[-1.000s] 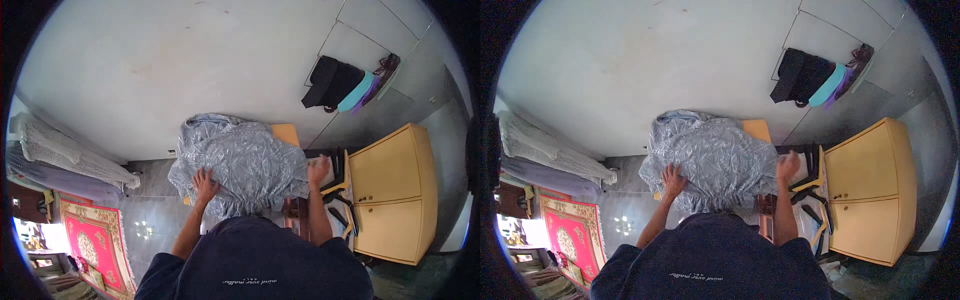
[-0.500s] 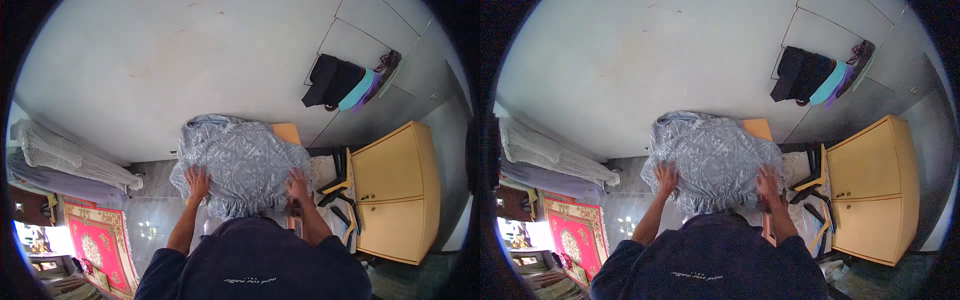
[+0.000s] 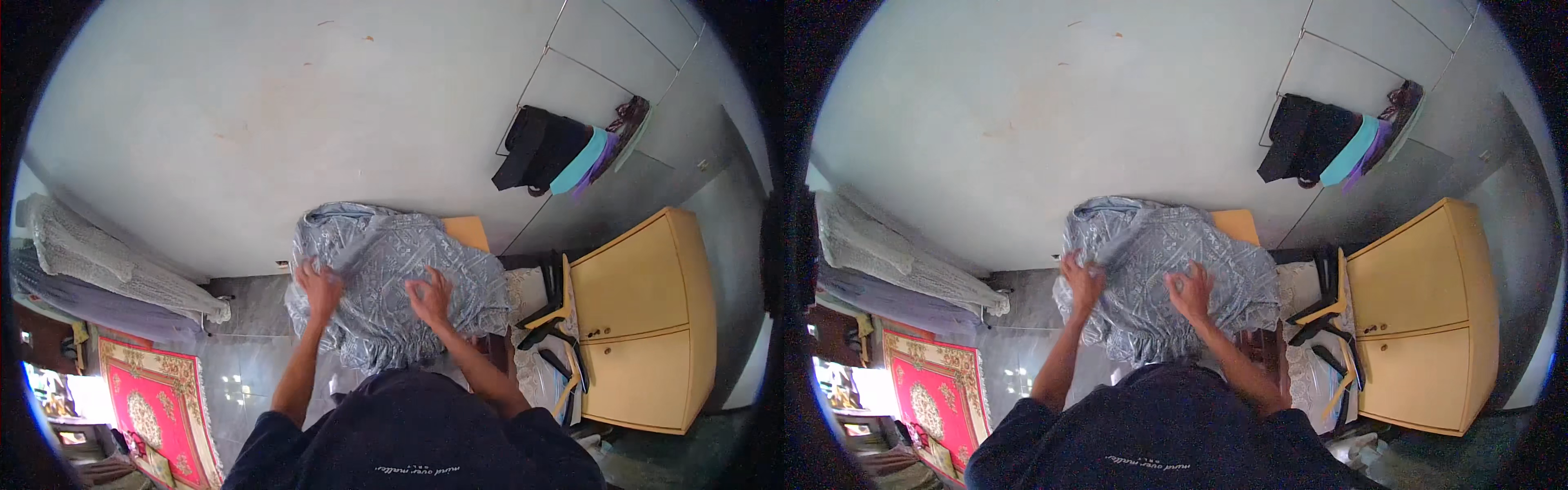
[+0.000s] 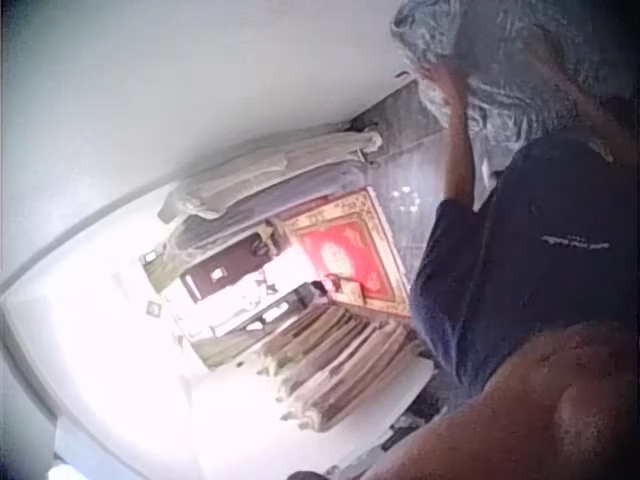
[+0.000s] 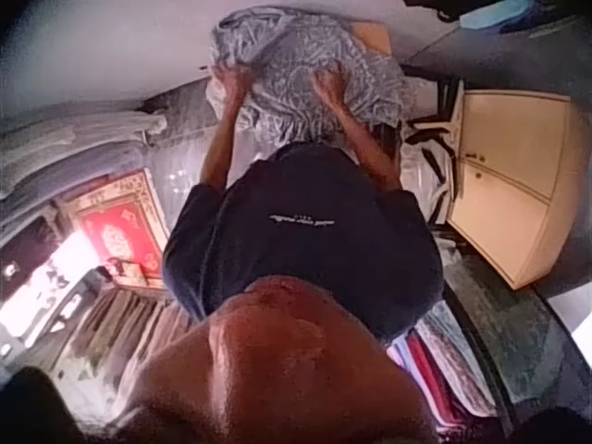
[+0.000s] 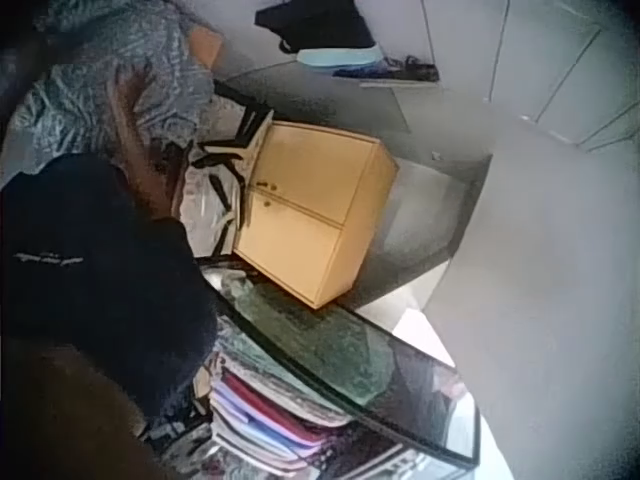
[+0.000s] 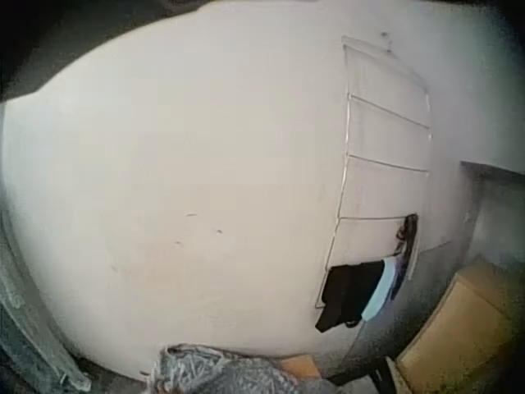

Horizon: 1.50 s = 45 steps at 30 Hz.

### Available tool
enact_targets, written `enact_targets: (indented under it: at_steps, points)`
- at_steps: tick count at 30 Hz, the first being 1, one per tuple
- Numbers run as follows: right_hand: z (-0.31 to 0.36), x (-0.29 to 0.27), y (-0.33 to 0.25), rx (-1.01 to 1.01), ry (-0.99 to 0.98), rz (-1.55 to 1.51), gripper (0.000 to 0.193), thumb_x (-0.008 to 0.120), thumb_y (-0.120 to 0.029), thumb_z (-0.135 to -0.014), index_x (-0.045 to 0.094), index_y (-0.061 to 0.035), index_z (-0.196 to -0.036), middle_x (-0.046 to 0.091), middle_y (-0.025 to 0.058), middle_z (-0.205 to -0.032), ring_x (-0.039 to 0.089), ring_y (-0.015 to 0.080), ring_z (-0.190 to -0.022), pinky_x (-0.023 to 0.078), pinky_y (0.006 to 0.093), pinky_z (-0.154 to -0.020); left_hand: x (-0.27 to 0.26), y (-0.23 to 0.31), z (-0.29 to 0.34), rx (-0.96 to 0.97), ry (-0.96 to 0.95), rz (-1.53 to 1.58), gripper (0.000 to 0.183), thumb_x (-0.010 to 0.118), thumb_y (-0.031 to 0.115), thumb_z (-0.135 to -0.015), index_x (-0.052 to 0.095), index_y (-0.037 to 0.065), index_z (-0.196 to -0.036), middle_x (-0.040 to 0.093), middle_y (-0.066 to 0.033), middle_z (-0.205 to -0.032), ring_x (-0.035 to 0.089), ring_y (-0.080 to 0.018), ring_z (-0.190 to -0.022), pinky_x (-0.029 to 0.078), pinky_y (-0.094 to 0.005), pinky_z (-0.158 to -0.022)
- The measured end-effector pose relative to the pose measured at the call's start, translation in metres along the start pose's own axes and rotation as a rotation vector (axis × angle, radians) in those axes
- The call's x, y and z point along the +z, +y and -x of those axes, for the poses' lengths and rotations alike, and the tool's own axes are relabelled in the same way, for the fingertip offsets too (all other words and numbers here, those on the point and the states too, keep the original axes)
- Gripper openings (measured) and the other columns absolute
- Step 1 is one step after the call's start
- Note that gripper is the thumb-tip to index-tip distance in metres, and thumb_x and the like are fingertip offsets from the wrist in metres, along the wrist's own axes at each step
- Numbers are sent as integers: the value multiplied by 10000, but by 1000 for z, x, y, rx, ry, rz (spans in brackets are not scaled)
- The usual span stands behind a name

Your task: Organizing dresses by placing them on hangers and arranging them on a clothing rack.

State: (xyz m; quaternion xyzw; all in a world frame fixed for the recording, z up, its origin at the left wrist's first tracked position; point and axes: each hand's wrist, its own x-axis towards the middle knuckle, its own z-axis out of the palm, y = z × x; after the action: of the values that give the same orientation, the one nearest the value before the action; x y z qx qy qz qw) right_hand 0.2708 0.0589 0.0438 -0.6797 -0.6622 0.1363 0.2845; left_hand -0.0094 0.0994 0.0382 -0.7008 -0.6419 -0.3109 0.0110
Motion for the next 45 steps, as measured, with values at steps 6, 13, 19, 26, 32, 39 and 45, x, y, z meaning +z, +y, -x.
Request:
enact_targets:
  at_steps: [6,13,19,26,32,39,45]
  points:
    - [-39,7,-7,278,-250,-223,675,741,-595,-701,699,37,-935,670,230,-1026,639,399,-952,506,449,-821,-20,155,73,361,-298,344,315,696,182,-746,657,73,-1040,376,-207,-1437,285,-431,-1368,180,-609,-1135]
    - [5,-30,41,-7,-15,228,414,749,-271,-754,666,11,-1046,536,181,-1293,454,386,-1217,337,511,-1027,-46,119,25,213,-60,350,349,720,116,-705,624,126,-1041,477,-152,-1294,394,-389,-1249,304,-554,-1039]
    - [-11,-151,-13,-307,-15,-176,373,713,-174,-737,666,-1,-1063,529,145,-1355,410,329,-1321,146,534,-1150,8,80,-59,201,50,344,381,709,47,-694,593,120,-1050,518,-142,-1207,464,-381,-1129,392,-501,-973]
    - [-25,-245,-88,-498,-254,-355,499,535,-185,-702,688,-68,-1162,602,62,-1322,394,240,-1379,-137,521,-1164,68,126,-123,505,-193,519,681,765,120,-666,532,186,-1303,485,-160,-1276,439,-386,-1174,381,-503,-1009]
    - [-32,-331,-115,-562,-163,-404,674,485,-569,-758,737,-11,-1040,701,99,-1133,480,354,-1288,-89,542,-1164,81,182,-126,753,-334,735,839,716,402,-746,371,168,-1474,339,-217,-1441,361,-409,-1300,276,-497,-1113]
    - [-30,-449,-140,-664,111,-425,533,437,-373,-702,692,61,-874,542,223,-1361,374,338,-1368,135,439,-1180,-60,197,-70,620,-902,1297,714,717,415,-785,494,162,-1415,221,-143,-1579,183,-330,-1453,132,-485,-1174]
    - [-17,-508,-152,-730,176,-532,542,426,-264,-670,658,95,-1003,542,198,-1372,352,307,-1384,187,387,-1168,-74,270,0,530,-81,845,539,760,354,-738,613,165,-1221,377,-140,-1478,273,-386,-1388,186,-535,-1136]
